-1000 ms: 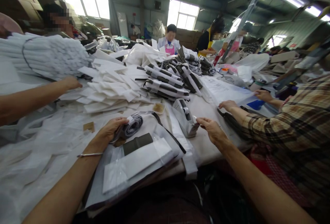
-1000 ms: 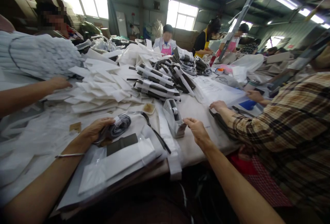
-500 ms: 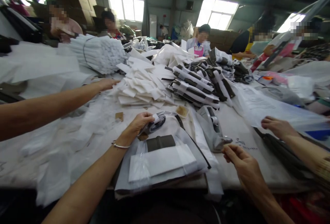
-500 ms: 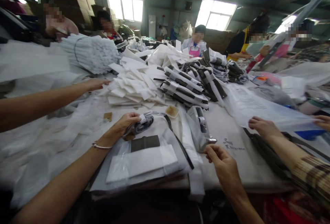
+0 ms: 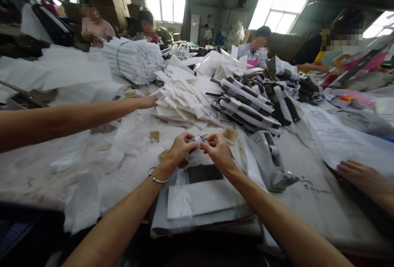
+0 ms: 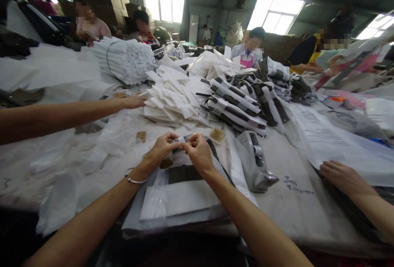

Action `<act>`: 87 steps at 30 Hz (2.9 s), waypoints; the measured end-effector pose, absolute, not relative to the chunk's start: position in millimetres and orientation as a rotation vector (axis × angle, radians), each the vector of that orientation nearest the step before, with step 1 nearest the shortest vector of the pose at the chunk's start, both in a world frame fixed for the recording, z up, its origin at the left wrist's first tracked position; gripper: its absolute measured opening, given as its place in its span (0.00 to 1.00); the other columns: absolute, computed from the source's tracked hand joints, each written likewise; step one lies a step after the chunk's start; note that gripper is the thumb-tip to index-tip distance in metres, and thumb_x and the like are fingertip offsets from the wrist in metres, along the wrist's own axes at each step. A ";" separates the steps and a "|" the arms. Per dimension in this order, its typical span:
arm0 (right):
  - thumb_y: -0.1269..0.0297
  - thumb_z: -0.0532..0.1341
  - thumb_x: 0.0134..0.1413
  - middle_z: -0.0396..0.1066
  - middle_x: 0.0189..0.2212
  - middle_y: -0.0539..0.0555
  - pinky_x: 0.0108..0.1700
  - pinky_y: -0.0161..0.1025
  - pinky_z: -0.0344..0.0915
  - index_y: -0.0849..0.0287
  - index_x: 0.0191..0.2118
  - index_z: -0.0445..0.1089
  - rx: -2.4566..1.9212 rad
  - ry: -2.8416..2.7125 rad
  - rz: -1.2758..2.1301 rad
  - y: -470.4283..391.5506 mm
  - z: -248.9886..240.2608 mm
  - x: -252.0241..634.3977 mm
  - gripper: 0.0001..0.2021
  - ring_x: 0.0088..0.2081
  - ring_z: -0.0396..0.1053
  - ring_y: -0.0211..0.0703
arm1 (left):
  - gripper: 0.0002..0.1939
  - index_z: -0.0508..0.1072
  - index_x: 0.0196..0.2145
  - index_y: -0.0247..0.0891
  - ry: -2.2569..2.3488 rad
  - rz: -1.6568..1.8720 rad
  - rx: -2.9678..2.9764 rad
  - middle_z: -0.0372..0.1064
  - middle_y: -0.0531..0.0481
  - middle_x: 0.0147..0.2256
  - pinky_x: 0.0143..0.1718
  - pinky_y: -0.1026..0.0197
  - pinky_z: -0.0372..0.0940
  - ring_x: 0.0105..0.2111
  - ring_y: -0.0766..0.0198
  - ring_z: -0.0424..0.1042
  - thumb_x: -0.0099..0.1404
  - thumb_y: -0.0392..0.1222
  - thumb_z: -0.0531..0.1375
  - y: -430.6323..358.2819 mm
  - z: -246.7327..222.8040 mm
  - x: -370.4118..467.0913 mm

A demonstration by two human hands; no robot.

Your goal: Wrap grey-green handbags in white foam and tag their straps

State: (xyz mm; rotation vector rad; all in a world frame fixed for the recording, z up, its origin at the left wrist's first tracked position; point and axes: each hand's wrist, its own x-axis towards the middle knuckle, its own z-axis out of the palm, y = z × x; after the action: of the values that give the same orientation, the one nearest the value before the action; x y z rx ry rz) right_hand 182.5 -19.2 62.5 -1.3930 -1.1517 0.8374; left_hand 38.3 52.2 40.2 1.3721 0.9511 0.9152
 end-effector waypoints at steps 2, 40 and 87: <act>0.56 0.69 0.44 0.73 0.22 0.49 0.27 0.37 0.64 0.54 0.31 0.59 -1.444 -1.171 0.828 -14.0 54.2 185.7 0.18 0.23 0.71 0.42 | 0.16 0.71 0.34 0.36 0.952 0.928 1.391 0.71 0.54 0.27 0.28 0.65 0.61 0.27 0.66 0.69 0.47 0.42 0.68 52.8 38.5 38.3; 0.61 0.72 0.43 0.78 0.41 0.61 0.49 0.45 0.67 0.60 0.44 0.77 -2.133 -2.736 0.133 44.5 114.8 179.9 0.20 0.45 0.74 0.56 | 0.23 0.70 0.45 0.32 1.014 0.750 1.639 0.74 0.41 0.44 0.46 0.57 0.68 0.44 0.56 0.74 0.54 0.48 0.63 72.7 52.3 22.0; 0.54 0.72 0.35 0.60 0.62 0.65 0.62 0.48 0.57 0.62 0.67 0.53 -1.663 -0.856 1.079 -193.8 62.5 262.3 0.52 0.62 0.59 0.60 | 0.15 0.68 0.41 0.41 1.670 0.133 2.414 0.75 0.38 0.39 0.38 0.53 0.63 0.41 0.44 0.75 0.64 0.48 0.47 60.2 64.2 -13.4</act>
State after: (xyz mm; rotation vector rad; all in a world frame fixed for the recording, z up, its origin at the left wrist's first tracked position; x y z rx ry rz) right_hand 262.3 -193.8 62.5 -1.6627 -0.8563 1.0793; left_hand -13.4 60.2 64.2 2.4145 1.6695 0.1328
